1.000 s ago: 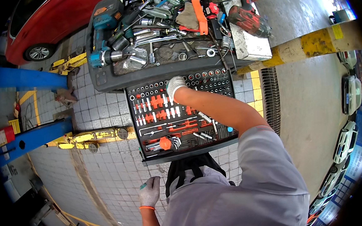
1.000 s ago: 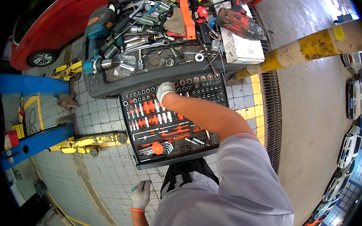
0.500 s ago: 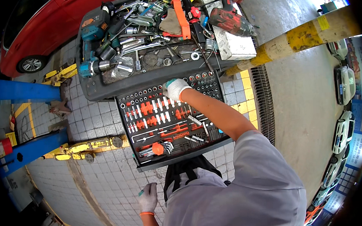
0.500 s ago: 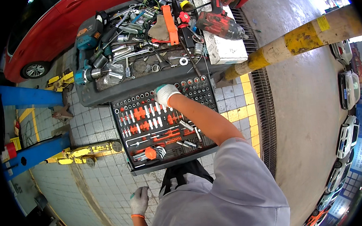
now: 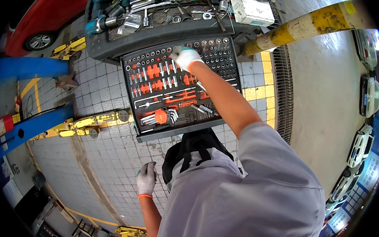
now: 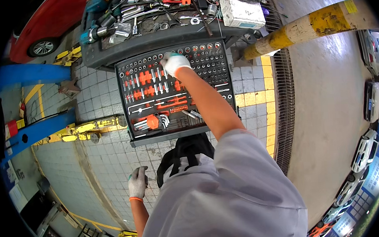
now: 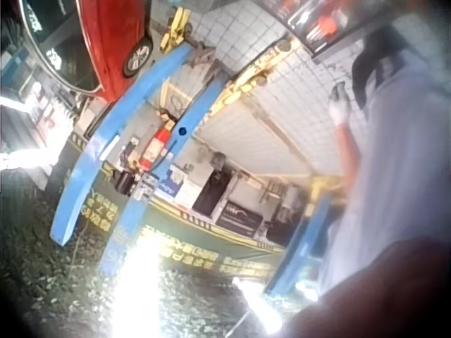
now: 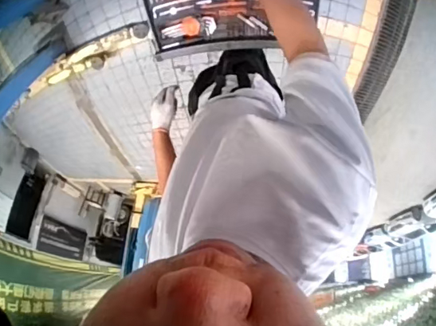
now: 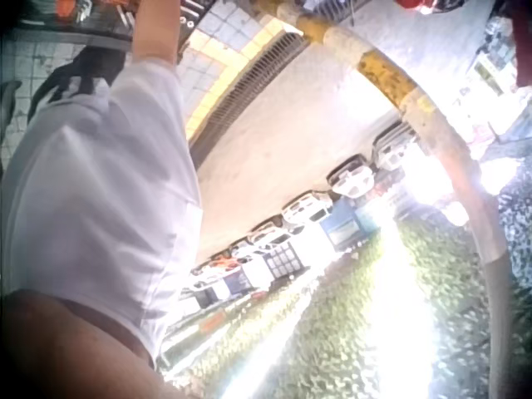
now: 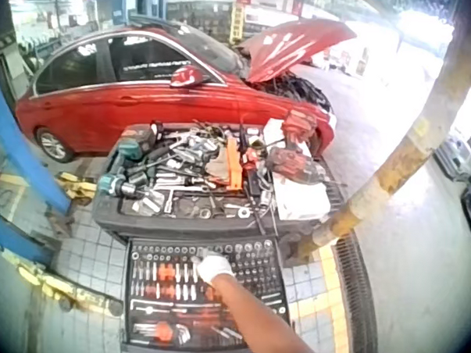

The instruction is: The person works on a red BMW's engine bay, using a ratchet and wrench to tighten bolts on the engine block. They retrieve tools from a toolbox and place them on the car's front edge, then continue adjusting components within the engine compartment.

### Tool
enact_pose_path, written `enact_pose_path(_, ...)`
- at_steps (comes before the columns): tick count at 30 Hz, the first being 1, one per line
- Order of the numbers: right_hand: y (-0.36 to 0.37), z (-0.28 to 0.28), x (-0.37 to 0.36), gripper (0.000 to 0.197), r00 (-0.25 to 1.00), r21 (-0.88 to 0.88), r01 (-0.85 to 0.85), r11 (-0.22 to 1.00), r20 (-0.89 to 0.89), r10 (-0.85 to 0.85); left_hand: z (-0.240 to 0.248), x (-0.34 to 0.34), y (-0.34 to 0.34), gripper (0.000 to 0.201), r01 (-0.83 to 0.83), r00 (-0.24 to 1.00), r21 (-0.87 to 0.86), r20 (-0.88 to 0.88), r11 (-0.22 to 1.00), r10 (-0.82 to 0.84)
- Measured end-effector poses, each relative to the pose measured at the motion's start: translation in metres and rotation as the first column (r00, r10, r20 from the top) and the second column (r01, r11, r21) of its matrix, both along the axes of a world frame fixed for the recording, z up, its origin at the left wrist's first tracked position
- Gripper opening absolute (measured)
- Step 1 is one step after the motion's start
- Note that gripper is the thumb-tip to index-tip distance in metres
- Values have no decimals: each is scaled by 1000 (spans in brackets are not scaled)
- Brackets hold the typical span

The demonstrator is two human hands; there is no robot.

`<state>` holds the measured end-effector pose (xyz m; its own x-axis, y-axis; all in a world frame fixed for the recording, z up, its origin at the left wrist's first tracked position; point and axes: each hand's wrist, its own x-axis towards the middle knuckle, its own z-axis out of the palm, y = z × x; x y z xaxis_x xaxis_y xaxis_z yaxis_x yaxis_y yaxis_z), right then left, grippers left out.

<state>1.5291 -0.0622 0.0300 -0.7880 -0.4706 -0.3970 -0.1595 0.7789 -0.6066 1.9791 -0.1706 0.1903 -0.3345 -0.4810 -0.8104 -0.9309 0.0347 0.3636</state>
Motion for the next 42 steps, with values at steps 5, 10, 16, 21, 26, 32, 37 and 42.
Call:
enact_pose_path(5,117,52,102,25,969,-465,186,866,233,-83,-80,146,10,40,-345,937,58,83,937,340)
enact_pose_path(10,276,83,262,29,478,-392,847,358,857,-193,-172,298,60,36,-338,859,130,447,932,250)
enact_pose_path(16,452,93,386,31,140,-143,989,20,912,-385,-221,308,109,41,439,887,208,52,874,-458)
enact_pose_path(21,538,88,421,29,57,-132,966,-220,947,-316,-203,147,161,51,135,981,128,120,982,-151)
enact_pose_path(26,630,69,426,38,89,-205,915,-349,943,-320,-177,19,203,61,343,939,-3,-27,939,-343)
enact_pose_path(32,799,29,425,38,-10,-231,797,-557,919,-395,-179,-78,326,50,478,878,-143,39,867,-477)
enact_pose_path(37,895,106,329,36,118,-367,871,-326,801,-587,-158,-127,473,46,304,951,126,16,944,-308)
enact_pose_path(42,991,104,217,41,269,-479,858,-185,727,-632,-143,-205,576,43,354,926,203,63,913,-373)
